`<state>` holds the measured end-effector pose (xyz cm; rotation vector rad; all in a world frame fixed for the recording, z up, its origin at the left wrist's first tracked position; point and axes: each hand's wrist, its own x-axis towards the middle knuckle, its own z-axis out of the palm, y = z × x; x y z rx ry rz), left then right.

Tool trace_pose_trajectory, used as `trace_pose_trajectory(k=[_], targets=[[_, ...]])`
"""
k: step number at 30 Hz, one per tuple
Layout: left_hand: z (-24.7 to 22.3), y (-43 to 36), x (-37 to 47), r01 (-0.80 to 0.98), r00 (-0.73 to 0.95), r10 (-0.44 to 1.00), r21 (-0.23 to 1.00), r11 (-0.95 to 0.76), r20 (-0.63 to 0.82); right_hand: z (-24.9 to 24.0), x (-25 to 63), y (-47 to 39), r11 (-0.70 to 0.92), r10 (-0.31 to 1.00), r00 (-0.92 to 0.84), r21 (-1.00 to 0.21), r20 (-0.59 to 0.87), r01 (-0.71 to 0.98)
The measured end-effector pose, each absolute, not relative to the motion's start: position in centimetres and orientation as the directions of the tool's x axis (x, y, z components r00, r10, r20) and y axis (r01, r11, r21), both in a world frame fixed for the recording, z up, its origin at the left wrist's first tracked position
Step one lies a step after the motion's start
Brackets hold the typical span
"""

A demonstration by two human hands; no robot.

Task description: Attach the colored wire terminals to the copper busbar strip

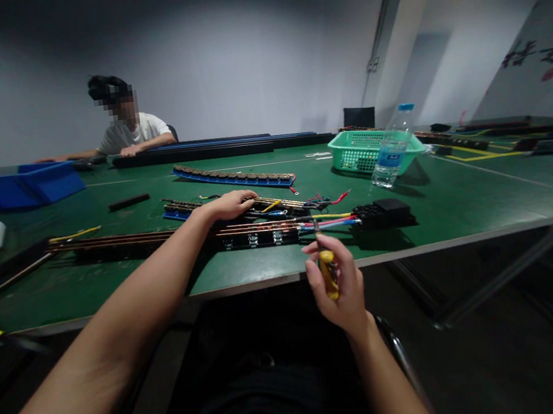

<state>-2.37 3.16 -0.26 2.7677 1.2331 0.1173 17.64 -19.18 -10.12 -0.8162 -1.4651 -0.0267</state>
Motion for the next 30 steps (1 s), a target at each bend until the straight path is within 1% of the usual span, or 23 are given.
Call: trace_pose_trajectory(k=[2,6,10,12,13,14,17,19,21,24,26,28,30], targets=[[-0.3,3.3,-2.4,0.728,0.676,0.736,0.134,-0.673,0.028,-10.4,17.4,-19.0,0.711,0.480,0.076,-0.438,0.874,0.551],[-0.5,3.5,-2.4,0.722,0.682,0.731,0.133,-0.679,0.032,-9.7,17.0,-18.8,0.705,0.464,-0.055,-0.331,0.884,0.628],[-0.5,3.5,-2.4,0.727,0.675,0.736,0.132,-0.674,0.041,-8.5,17.3,-18.7,0.724,0.448,-0.289,-0.153,0.846,0.673],[-0.5,3.4,-2.4,0.728,0.673,0.738,0.131,-0.672,0.043,-8.2,17.6,-18.9,0.719,0.454,-0.351,-0.104,0.819,0.687],[-0.5,3.4,-2.4,0.727,0.675,0.737,0.131,-0.674,0.042,-8.2,17.6,-19.0,0.712,0.474,-0.349,-0.119,0.808,0.692],[-0.5,3.4,-2.4,0.726,0.677,0.735,0.132,-0.675,0.042,-8.1,17.7,-19.1,0.704,0.507,-0.330,-0.162,0.796,0.692],[-0.4,3.4,-2.4,0.724,0.678,0.734,0.133,-0.677,0.040,-8.0,17.6,-19.8,0.663,0.646,-0.223,-0.392,0.730,0.638],[-0.4,3.4,-2.4,0.724,0.678,0.734,0.131,-0.677,0.039,-7.8,17.3,-20.5,0.636,0.716,-0.148,-0.550,0.682,0.542],[-0.5,3.4,-2.4,0.725,0.677,0.735,0.131,-0.676,0.038,-7.4,17.1,-21.0,0.630,0.745,-0.063,-0.669,0.664,0.394],[-0.5,3.4,-2.4,0.727,0.675,0.737,0.131,-0.673,0.038,-6.8,16.7,-21.2,0.613,0.764,0.124,-0.772,0.633,0.169],[-0.4,3.3,-2.3,0.728,0.676,0.736,0.128,-0.674,0.036,-6.4,16.6,-20.9,0.543,0.804,0.242,-0.837,0.543,0.073],[-0.3,3.2,-2.3,0.731,0.674,0.738,0.119,-0.672,0.031,-6.0,16.5,-20.3,0.459,0.848,0.306,-0.888,0.433,-0.017],[-0.3,3.2,-2.4,0.734,0.672,0.740,0.111,-0.670,0.027,-5.6,16.4,-19.8,0.428,0.864,0.353,-0.892,0.359,-0.142]])
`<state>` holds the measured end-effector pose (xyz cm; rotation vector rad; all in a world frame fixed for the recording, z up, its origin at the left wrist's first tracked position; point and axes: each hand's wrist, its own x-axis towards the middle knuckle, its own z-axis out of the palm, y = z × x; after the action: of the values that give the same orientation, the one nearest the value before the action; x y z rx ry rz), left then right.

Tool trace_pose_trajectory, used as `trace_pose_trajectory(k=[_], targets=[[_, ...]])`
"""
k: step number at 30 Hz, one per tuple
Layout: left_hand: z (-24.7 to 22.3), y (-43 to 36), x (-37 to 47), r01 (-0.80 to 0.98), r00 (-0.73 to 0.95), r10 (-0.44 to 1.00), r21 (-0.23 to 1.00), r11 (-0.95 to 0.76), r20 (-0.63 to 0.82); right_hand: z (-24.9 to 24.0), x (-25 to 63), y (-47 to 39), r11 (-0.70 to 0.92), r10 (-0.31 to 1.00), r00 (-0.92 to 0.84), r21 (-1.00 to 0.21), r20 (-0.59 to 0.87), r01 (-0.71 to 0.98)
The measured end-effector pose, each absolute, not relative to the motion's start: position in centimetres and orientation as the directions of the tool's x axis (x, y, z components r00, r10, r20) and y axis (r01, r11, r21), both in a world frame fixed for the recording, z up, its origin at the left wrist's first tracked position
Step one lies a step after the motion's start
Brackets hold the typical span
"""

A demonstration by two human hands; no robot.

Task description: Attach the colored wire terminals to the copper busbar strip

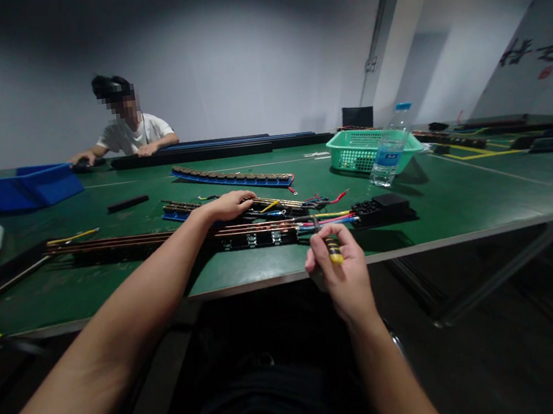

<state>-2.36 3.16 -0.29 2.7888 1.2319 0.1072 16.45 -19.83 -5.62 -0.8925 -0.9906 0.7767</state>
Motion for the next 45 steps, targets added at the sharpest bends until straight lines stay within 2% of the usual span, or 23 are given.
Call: trace_pose_trajectory(k=[4,6,9,12,15,17,21,27,31,35,38,41,43,45], targets=[[-0.3,3.2,-2.4,0.729,0.677,0.735,0.109,-0.676,0.031,-5.0,16.2,-19.2,0.454,0.854,0.451,-0.793,0.259,-0.405],[-0.4,3.3,-2.4,0.726,0.679,0.733,0.112,-0.678,0.035,-5.0,16.0,-19.2,0.466,0.844,0.473,-0.782,0.253,-0.414],[-0.4,3.4,-2.4,0.725,0.678,0.733,0.125,-0.678,0.044,-5.6,15.5,-19.7,0.495,0.810,0.462,-0.844,0.362,-0.207],[-0.5,3.3,-2.4,0.725,0.676,0.735,0.133,-0.676,0.046,-6.6,14.7,-20.8,0.449,0.810,0.338,-0.878,0.479,0.166],[-0.5,3.3,-2.4,0.731,0.671,0.740,0.128,-0.670,0.047,-7.4,13.6,-22.3,0.454,0.801,0.161,-0.761,0.576,0.463],[-0.5,3.3,-2.4,0.733,0.668,0.743,0.126,-0.668,0.050,-7.5,13.0,-23.1,0.505,0.787,0.061,-0.698,0.614,0.508],[-0.5,3.3,-2.3,0.742,0.659,0.751,0.123,-0.659,0.044,-6.7,12.4,-23.0,0.569,0.792,0.018,-0.748,0.610,0.342],[-0.6,3.7,-2.2,0.725,0.679,0.734,0.124,-0.677,0.034,-4.4,13.2,-18.5,0.522,0.851,-0.005,-0.846,0.526,-0.109],[-0.8,3.9,-2.3,0.703,0.694,0.717,0.162,-0.693,0.054,-3.7,13.6,-15.7,0.423,0.900,0.003,-0.870,0.436,-0.253],[-1.0,4.1,-2.5,0.697,0.695,0.716,0.178,-0.694,0.070,-4.1,13.2,-14.4,0.413,0.906,0.047,-0.855,0.421,-0.313],[-1.1,4.2,-2.5,0.705,0.684,0.726,0.185,-0.684,0.078,-4.8,12.9,-14.2,0.487,0.872,0.164,-0.850,0.461,-0.200],[-1.0,4.1,-2.4,0.712,0.679,0.731,0.179,-0.679,0.072,-5.3,12.6,-14.6,0.527,0.828,0.217,-0.850,0.518,0.016],[-0.9,4.0,-2.3,0.715,0.680,0.731,0.166,-0.679,0.060,-5.5,12.4,-14.8,0.536,0.813,0.135,-0.819,0.566,0.206],[-0.8,3.9,-2.3,0.716,0.682,0.729,0.154,-0.681,0.055,-5.6,12.0,-15.1,0.563,0.793,-0.005,-0.730,0.609,0.387]])
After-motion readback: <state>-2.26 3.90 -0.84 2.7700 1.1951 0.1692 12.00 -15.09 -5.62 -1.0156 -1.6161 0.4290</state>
